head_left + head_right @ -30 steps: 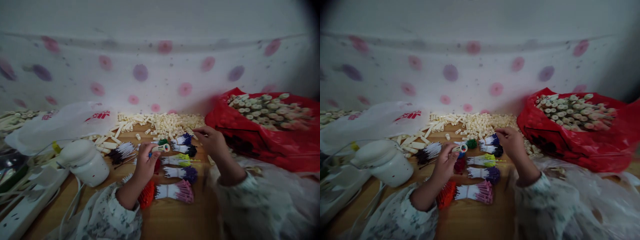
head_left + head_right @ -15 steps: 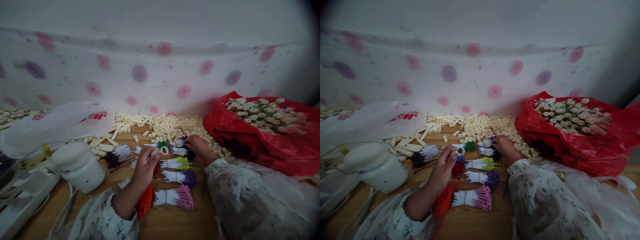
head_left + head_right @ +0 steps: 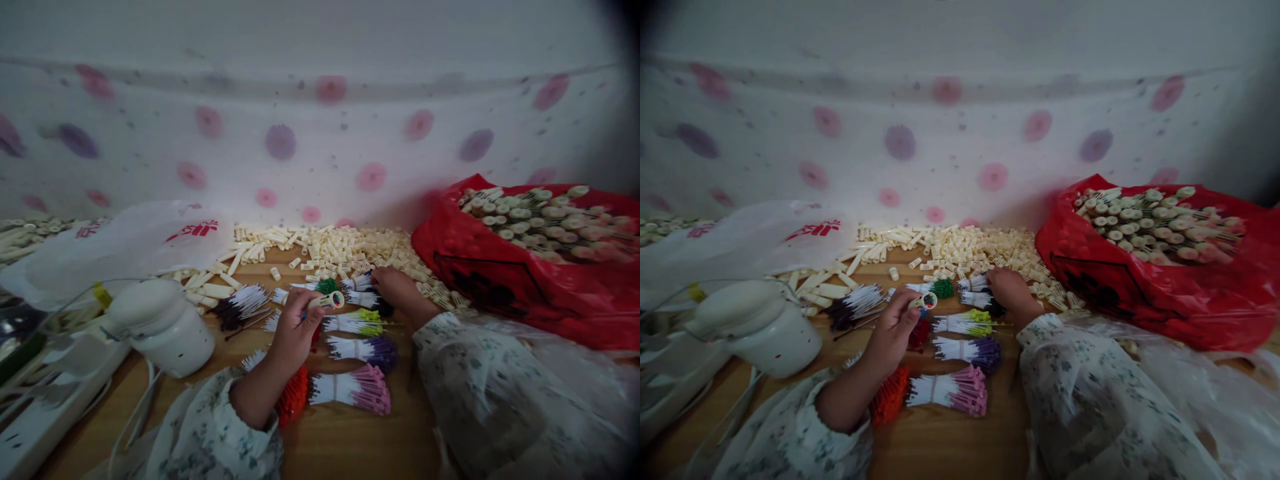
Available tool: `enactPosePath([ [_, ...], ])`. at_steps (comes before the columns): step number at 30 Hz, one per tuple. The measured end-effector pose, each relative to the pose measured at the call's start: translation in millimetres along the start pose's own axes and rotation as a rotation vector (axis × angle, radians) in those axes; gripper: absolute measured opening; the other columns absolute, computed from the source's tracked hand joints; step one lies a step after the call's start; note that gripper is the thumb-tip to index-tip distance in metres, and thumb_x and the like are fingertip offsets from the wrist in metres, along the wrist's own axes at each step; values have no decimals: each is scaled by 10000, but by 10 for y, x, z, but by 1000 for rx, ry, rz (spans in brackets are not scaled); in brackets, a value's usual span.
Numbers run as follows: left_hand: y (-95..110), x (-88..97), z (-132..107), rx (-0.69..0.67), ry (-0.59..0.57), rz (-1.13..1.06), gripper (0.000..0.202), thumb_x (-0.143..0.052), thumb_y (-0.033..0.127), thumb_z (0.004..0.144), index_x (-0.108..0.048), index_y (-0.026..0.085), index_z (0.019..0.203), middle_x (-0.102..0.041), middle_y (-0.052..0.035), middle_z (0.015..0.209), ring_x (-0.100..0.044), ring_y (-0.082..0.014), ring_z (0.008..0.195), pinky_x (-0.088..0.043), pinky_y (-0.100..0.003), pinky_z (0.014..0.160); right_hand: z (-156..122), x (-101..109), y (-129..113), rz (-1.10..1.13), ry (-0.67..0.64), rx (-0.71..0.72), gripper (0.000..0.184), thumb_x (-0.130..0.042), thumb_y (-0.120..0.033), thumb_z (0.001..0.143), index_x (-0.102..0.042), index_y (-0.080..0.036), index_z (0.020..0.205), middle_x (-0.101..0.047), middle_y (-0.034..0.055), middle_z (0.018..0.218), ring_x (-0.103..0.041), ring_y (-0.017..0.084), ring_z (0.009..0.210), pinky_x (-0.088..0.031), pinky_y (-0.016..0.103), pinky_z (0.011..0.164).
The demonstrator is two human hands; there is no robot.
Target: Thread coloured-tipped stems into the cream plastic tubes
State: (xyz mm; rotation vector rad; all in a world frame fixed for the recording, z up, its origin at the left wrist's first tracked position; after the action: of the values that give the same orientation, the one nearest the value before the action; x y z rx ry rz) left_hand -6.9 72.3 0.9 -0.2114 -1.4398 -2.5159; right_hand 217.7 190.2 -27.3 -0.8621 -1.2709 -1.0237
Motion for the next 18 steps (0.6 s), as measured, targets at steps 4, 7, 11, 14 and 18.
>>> enactPosePath([
  [4, -33, -11, -4, 12, -6, -4, 441, -470, 589, 839, -610, 176, 902, -541, -61, 912, -519, -214, 896, -400, -333, 840, -31, 54, -50, -40, -9, 57, 172, -510, -226, 868, -665, -162, 906, -654, 104, 956, -573, 212, 938, -377, 269, 769],
  [7, -51, 2, -5, 26, 19, -10, 447, -483, 596, 828, -616, 181, 925, -549, -63, 921, -525, -214, 896, -404, -331, 840, -50, 89, -103, -61, -9, 99, 174, -522, -262, 872, -670, -171, 884, -651, 94, 967, -572, 210, 964, -381, 267, 790],
  [11, -55, 3, -4, 19, 24, -6, 445, -493, 591, 825, -626, 177, 919, -556, -59, 901, -531, -211, 879, -415, -327, 825, -51, 93, -161, -78, -1, 121, 186, -515, -267, 879, -672, -168, 883, -658, 98, 955, -586, 207, 933, -393, 264, 758],
  [14, -55, 0, -2, 10, 22, -4, 434, -496, 578, 830, -631, 174, 911, -559, -54, 880, -533, -208, 860, -418, -324, 809, -49, 81, -186, -87, 7, 127, 233, -460, -247, 903, -671, -149, 898, -660, 117, 944, -591, 206, 910, -398, 267, 760],
  [18, -65, 4, 0, 0, 27, 1, 426, -496, 569, 836, -641, 177, 921, -558, -53, 885, -536, -208, 864, -416, -327, 810, -52, 81, -209, -93, 29, 153, 239, -430, -230, 913, -656, -152, 916, -652, 117, 975, -571, 221, 966, -394, 279, 800],
])
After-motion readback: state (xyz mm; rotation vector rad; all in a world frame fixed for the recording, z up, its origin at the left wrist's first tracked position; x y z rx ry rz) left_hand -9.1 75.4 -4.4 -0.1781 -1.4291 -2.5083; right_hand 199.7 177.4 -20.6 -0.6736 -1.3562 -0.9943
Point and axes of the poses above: each hand's wrist, its own z-axis towards the middle knuckle, its own x-axis out of the back of the hand, y = z × x, the point moved 5 cm from there along z, towards the middle knuckle
